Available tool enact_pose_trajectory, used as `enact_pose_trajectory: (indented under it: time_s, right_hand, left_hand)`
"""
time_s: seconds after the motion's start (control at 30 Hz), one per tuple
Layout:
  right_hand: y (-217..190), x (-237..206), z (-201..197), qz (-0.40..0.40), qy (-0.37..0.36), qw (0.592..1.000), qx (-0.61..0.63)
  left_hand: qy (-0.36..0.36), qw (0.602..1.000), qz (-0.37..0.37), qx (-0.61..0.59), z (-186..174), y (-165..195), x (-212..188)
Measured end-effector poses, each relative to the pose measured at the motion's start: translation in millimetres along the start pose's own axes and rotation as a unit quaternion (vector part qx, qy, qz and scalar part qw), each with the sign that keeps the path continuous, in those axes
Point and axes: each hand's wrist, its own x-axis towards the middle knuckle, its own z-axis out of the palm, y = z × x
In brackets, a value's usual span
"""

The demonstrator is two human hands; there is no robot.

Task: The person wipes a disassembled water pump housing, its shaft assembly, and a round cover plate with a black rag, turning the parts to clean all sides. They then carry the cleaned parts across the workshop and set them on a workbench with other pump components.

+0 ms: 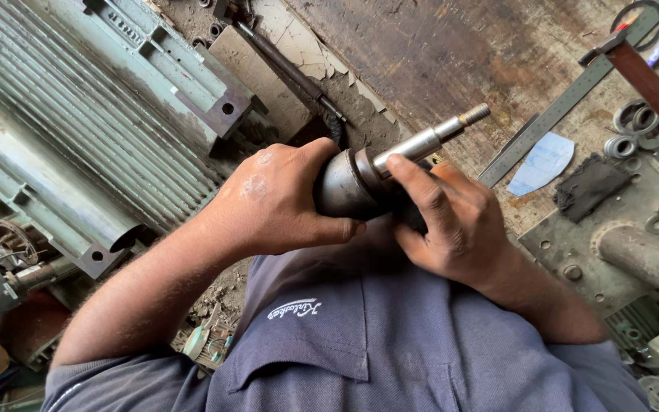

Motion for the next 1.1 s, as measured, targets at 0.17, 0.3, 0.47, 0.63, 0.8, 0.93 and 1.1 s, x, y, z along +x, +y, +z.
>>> enact_pose_trajectory:
  time_s: [0.17,0.3,0.47,0.63,0.8,0.93,1.1]
  right_hand:
    - [0.3,5.2,1.3,-0.015,-0.004,0.999,0.030]
    - [9.5,9.7,-6.0,-0.006,0.015,0.999,-0.051]
    - [13.6,12.8,-12.7,0.040,0.018,0.994,-0.097]
    - [7.8,16.7,-12.1,0.012,0.023,0.996,-0.085]
    - [12.5,14.0,-19.7,-0.019,0.000,1.000,-0.017]
    - [16.2,8.1,-20.9,-0.030,0.026,0.993,0.115]
    - [8.3,6.0,-19.3,0.025,0.084,0.977,0.195]
  left_hand:
    - [0.005,1.000,0.014,-0.006,-2.3,-3.7,4.1]
    - [-0.021,1.000,-0.007,-0.022,-3.5,-5.3,6.2]
    - [-0.019,0.999,-0.004,-0.029,-3.9,-8.0,4.5]
    - [-0.010,1.000,0.005,-0.009,-4.1,-10.5,3.3]
    - [-0.019,1.000,0.012,0.015,-3.0,-12.7,2.5]
    - [-0.004,0.998,0.064,-0.015,-3.3,-15.2,1.9]
    - [-0.014,0.993,0.110,-0.047,-4.4,-15.2,1.3]
